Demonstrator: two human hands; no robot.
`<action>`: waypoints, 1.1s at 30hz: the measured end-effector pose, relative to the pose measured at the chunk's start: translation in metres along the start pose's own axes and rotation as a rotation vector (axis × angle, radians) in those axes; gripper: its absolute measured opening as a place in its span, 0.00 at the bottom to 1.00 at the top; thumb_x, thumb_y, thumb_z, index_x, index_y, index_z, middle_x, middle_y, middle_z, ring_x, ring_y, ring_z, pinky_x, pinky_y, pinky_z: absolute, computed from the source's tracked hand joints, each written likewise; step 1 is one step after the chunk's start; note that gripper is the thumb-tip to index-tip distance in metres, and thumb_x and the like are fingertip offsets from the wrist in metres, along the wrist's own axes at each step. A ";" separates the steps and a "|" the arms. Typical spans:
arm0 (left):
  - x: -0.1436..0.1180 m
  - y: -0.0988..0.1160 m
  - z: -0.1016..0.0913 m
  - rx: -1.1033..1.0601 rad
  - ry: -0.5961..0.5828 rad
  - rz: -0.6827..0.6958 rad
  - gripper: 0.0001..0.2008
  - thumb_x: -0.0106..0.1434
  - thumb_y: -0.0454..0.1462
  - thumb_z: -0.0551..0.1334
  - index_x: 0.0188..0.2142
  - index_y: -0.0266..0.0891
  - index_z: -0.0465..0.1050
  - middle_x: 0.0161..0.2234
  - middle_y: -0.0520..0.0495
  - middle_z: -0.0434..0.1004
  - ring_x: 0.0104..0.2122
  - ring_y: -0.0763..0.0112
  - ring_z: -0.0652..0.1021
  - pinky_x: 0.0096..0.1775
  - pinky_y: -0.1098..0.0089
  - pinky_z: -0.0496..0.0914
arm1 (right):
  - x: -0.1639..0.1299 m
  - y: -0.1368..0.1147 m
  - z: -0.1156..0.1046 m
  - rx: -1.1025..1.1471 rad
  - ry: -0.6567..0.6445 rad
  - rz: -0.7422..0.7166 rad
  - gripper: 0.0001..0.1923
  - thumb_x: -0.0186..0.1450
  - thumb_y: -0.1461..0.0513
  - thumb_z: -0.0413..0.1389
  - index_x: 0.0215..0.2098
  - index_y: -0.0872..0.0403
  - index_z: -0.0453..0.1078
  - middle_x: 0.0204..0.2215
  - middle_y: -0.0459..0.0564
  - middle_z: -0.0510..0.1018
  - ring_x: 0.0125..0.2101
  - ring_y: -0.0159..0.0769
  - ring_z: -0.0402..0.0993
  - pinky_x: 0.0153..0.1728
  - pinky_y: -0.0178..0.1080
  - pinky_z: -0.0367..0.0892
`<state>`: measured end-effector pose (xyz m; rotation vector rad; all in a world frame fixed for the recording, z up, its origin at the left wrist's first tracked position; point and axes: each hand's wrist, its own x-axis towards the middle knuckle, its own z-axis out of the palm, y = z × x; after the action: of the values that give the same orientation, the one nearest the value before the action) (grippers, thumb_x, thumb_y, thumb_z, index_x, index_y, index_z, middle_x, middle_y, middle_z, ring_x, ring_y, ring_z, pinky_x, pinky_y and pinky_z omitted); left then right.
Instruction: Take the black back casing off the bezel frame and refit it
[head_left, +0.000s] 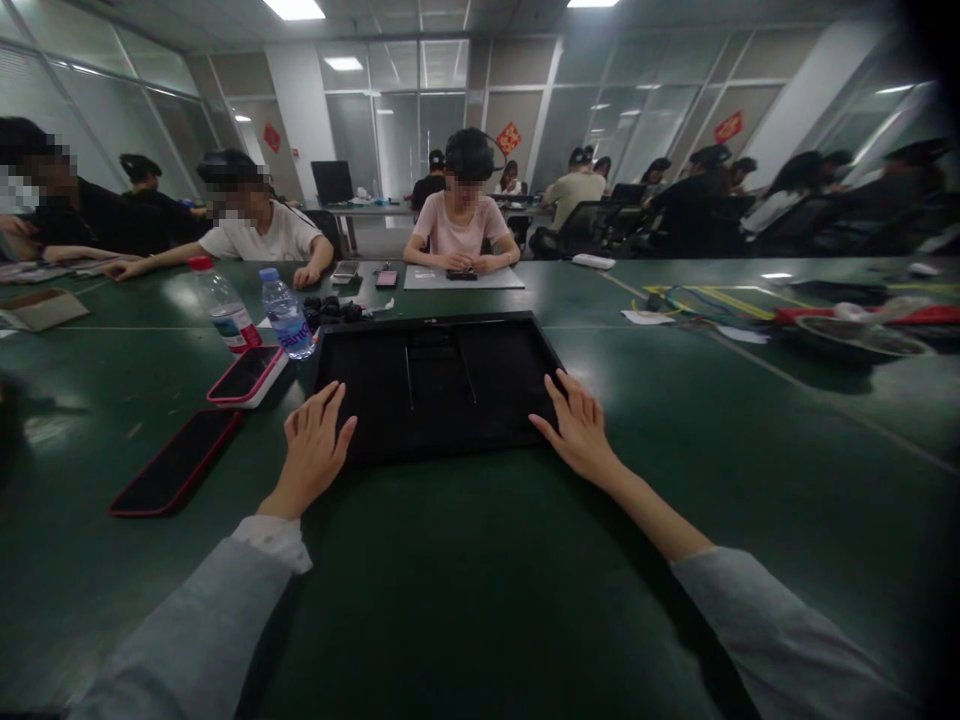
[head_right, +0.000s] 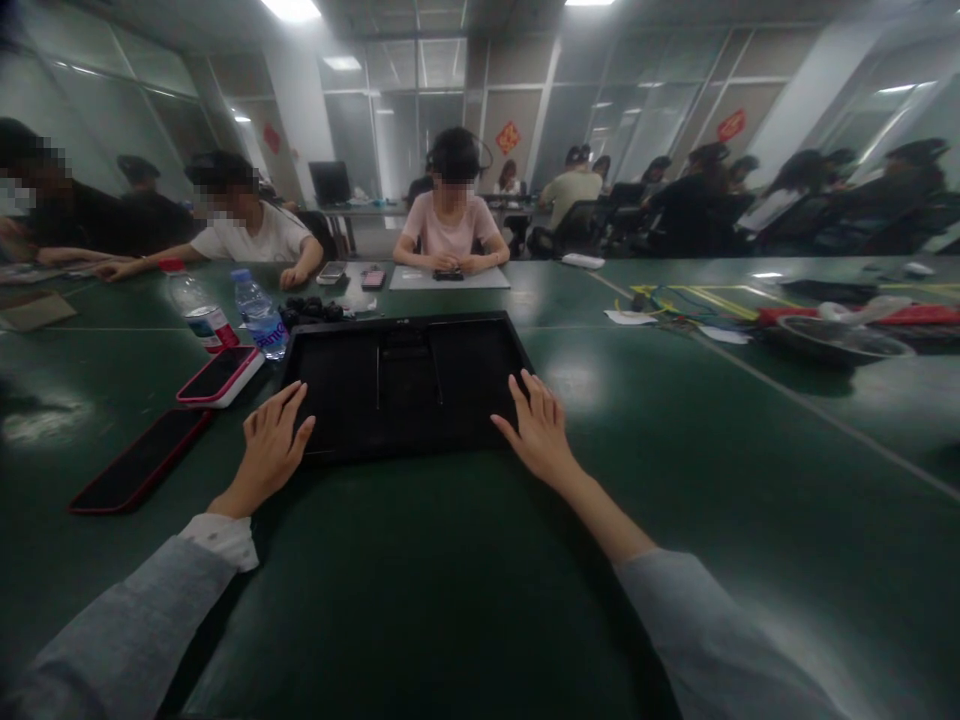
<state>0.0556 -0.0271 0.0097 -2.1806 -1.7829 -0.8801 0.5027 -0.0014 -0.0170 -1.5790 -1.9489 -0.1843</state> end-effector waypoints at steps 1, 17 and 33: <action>-0.001 0.001 0.002 0.012 -0.027 0.025 0.30 0.75 0.49 0.48 0.72 0.42 0.57 0.70 0.37 0.62 0.66 0.50 0.66 0.65 0.48 0.55 | 0.000 0.001 0.001 -0.012 -0.010 -0.007 0.41 0.72 0.39 0.44 0.77 0.45 0.45 0.74 0.57 0.52 0.73 0.57 0.47 0.70 0.64 0.46; 0.004 -0.019 0.007 0.002 0.091 -0.170 0.24 0.72 0.44 0.54 0.63 0.41 0.70 0.64 0.35 0.69 0.63 0.47 0.69 0.62 0.45 0.63 | 0.004 0.025 0.012 0.085 0.104 0.106 0.45 0.68 0.42 0.52 0.75 0.55 0.49 0.69 0.67 0.56 0.69 0.63 0.51 0.67 0.67 0.51; 0.009 -0.096 0.013 -0.292 0.104 -0.617 0.22 0.66 0.46 0.57 0.52 0.37 0.81 0.49 0.37 0.84 0.49 0.53 0.81 0.55 0.57 0.72 | -0.006 0.070 -0.016 0.535 -0.362 0.151 0.40 0.58 0.54 0.60 0.67 0.54 0.60 0.49 0.59 0.80 0.47 0.51 0.81 0.52 0.56 0.77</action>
<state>-0.0298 0.0115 -0.0164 -1.6799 -2.4460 -1.4240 0.5742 0.0056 -0.0254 -1.4467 -1.9055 0.6739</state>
